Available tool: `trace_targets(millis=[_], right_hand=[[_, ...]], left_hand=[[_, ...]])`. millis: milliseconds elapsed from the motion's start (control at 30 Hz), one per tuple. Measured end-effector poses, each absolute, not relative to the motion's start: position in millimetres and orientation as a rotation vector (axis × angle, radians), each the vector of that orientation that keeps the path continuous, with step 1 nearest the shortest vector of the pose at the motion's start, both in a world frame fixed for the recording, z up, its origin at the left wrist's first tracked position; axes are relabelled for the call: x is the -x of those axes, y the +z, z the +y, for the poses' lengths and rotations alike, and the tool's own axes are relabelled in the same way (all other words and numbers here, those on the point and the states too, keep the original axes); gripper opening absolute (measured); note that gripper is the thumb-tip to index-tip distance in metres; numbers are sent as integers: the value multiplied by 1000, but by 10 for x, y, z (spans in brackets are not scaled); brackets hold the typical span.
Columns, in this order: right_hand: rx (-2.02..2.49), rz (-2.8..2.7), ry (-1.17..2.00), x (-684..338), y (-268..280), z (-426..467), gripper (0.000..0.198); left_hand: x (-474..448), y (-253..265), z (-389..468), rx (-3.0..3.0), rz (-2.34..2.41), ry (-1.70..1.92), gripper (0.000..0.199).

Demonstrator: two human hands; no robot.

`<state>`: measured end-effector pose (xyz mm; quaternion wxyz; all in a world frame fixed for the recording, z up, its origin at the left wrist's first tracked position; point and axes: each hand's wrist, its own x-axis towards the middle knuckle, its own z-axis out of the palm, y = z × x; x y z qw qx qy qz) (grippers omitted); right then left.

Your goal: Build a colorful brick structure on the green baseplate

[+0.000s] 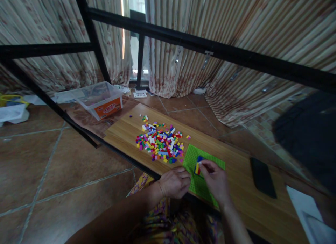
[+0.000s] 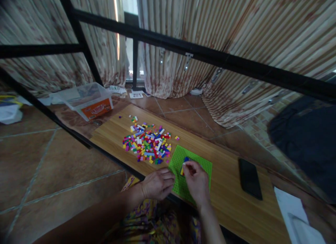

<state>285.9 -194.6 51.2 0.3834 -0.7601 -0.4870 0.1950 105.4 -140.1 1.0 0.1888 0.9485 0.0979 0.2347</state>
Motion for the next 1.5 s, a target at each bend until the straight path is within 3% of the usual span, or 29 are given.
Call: trace_targets(millis=[433, 667, 1500], right_hand=[[2223, -1075, 354, -3376, 311, -2411, 36], [2353, -1145, 98, -3512, 225, -2537, 35], [2151, -1028, 294, -3461, 220, -2540, 41]], left_hand=[[-1059, 53, -1402, -2672, 303, 714, 12], [-1067, 70, -1401, -2668, 289, 783, 15], [-1073, 44, -1399, -2672, 302, 749, 16]])
